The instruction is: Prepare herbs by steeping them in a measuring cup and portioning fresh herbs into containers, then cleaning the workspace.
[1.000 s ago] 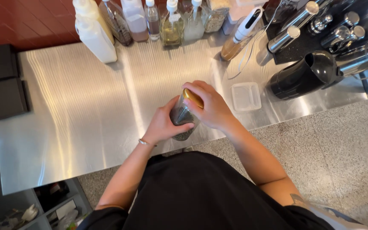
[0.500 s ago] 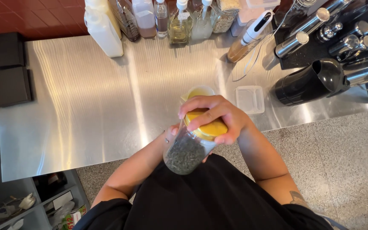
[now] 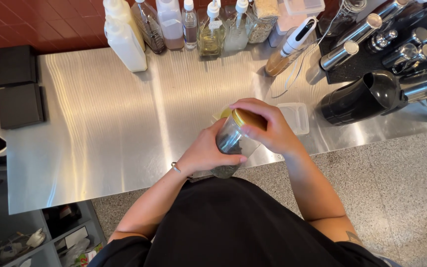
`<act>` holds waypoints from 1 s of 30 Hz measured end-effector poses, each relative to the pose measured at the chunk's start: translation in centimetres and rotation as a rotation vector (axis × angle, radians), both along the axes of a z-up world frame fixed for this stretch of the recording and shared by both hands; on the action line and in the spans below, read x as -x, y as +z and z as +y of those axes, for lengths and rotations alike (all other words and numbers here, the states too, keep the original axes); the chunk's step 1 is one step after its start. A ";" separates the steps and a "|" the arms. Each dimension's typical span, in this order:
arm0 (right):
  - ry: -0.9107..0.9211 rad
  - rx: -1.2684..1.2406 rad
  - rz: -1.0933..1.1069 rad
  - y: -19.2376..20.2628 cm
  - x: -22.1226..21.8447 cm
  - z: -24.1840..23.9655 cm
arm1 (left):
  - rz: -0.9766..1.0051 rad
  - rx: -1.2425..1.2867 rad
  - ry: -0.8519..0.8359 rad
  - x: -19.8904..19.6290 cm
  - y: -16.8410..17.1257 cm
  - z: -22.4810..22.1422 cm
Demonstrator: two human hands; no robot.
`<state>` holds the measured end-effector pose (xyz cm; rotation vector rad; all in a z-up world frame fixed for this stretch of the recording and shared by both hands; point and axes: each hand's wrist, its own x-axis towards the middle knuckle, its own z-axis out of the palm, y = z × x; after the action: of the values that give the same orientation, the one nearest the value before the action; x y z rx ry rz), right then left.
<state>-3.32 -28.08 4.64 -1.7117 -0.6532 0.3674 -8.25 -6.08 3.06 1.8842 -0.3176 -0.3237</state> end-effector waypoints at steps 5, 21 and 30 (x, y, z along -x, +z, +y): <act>0.227 -0.306 -0.300 -0.7 -1.1 -0.5 | 0.226 0.538 -0.401 -1.0 -7.2 0.9; 0.457 -0.330 -0.488 1.3 -0.7 -0.2 | 0.946 1.221 -0.739 1.7 -7.5 -1.6; 0.267 -0.185 -0.204 1.1 -1.0 1.4 | 0.268 0.681 -0.209 -0.9 -5.2 -0.5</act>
<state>-2.29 -26.72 5.76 -1.4998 -1.0390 0.3095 -7.35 -6.63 -2.12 1.1260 -0.3847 -0.5272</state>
